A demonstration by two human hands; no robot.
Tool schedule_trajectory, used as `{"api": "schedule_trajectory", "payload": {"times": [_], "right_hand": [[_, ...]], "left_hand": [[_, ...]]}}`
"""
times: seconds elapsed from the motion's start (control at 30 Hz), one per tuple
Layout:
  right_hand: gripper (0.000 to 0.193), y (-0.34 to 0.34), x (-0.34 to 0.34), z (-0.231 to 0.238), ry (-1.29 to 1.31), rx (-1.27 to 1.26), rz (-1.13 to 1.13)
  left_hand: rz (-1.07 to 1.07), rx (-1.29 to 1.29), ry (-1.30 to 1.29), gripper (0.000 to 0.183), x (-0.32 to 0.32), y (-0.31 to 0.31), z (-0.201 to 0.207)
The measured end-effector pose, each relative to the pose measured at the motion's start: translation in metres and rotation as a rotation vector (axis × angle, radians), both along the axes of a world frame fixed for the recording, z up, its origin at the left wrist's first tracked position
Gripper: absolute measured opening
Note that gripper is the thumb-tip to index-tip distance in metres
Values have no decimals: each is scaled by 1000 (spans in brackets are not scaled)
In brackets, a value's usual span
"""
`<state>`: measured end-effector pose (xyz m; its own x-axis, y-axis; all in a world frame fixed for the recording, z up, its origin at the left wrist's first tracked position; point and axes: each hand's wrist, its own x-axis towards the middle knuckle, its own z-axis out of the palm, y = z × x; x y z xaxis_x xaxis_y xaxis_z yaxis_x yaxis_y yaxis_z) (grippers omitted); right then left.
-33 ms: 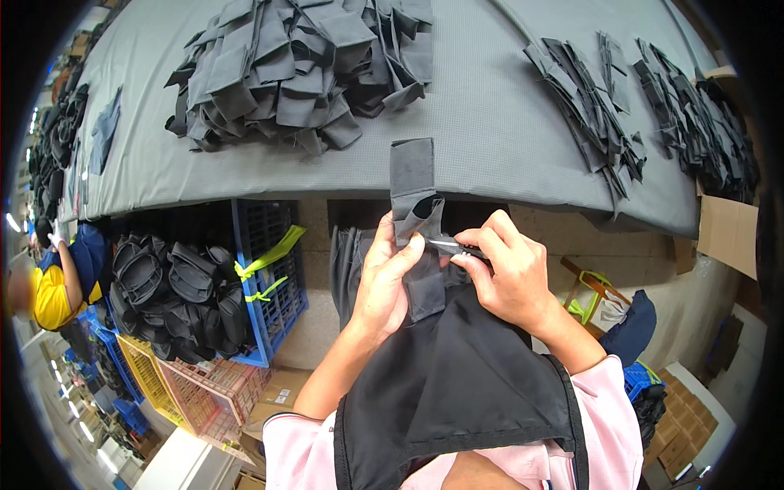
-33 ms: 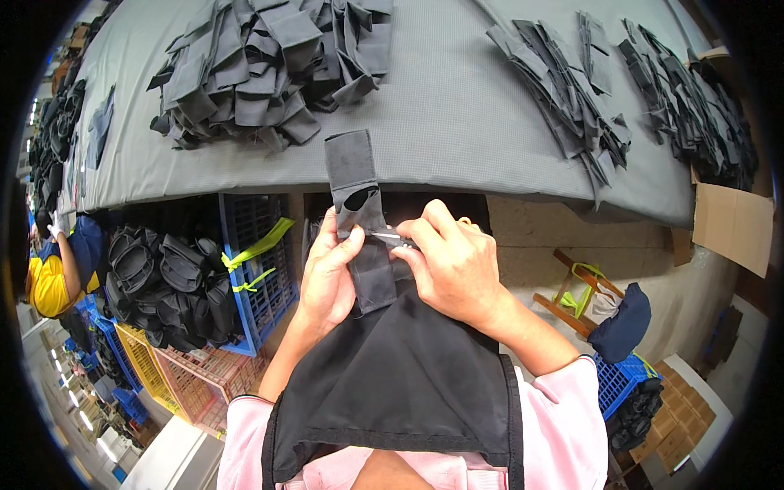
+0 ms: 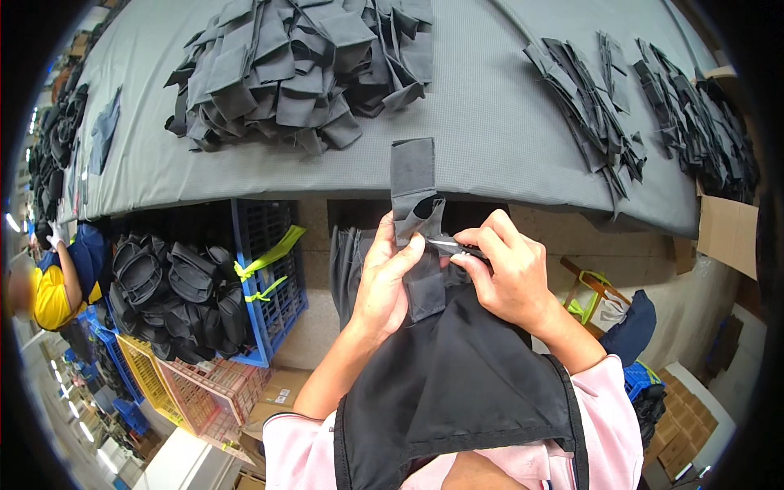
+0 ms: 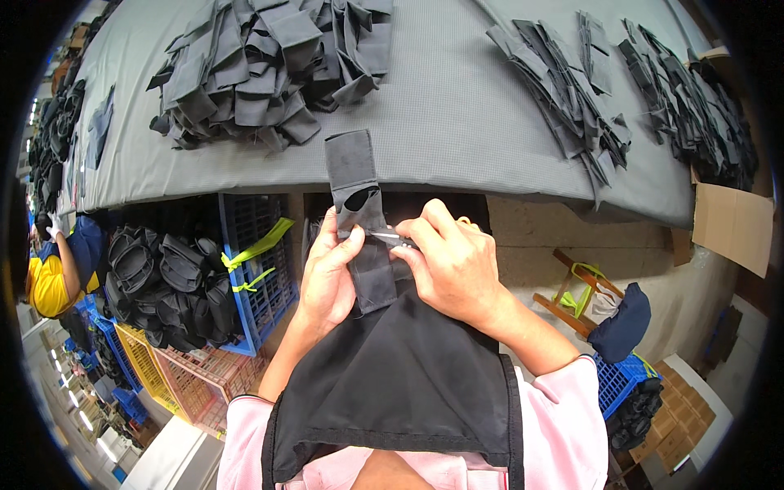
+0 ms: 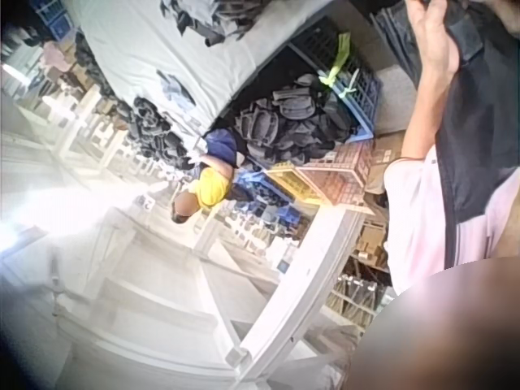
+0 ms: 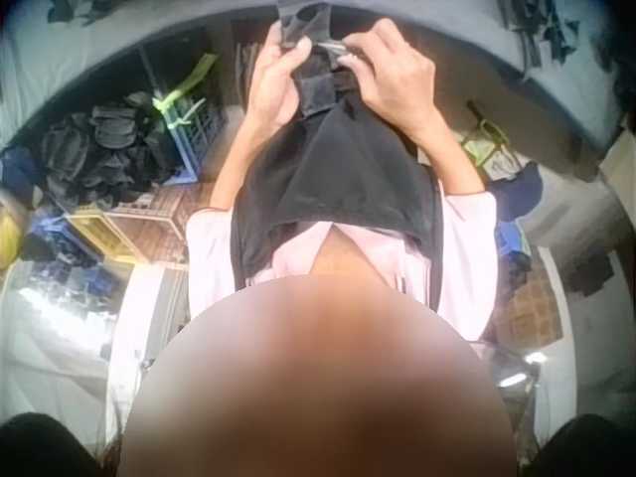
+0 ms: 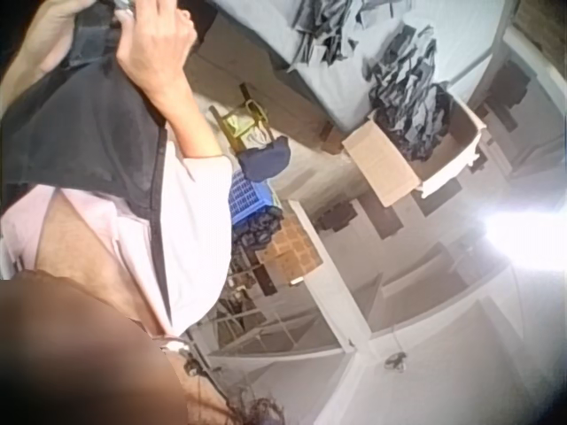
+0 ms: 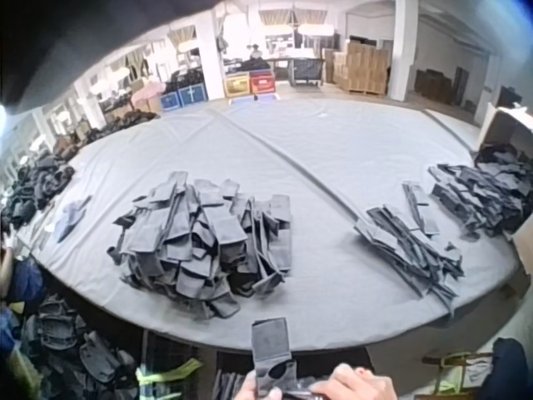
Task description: The recorder is using a small tool to trim or inspect small black fabric components at a workbench.
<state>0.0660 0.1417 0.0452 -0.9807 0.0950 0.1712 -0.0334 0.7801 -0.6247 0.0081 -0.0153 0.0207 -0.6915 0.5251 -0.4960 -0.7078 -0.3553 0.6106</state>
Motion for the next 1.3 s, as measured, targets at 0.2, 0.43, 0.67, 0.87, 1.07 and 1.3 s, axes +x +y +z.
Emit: {"api": "schedule_trajectory", "payload": {"times": [0.2,0.43,0.67,0.87,1.07,1.3], "right_hand": [[22,-1,-2,-4,58,52,32],[18,1,-3,-4,11,-42,30],[21,9,1,-7,19,-460,-264],[23,15,-14,-14,175,-70,-142],[21,11,-12,-13,77,-209,-177],[21,14,-14,-13,49,-281,-183]], "left_hand": [[8,-10,-46,30,-2,0,3],[-49,22,-55,28,-7,-5,-10],[-117,-78,75,37,-6,-4,-9],[-109,-23,44,35,-4,-1,1],[-95,-38,47,34,-2,-2,1],[-131,-87,82,36,-2,-1,1]]}}
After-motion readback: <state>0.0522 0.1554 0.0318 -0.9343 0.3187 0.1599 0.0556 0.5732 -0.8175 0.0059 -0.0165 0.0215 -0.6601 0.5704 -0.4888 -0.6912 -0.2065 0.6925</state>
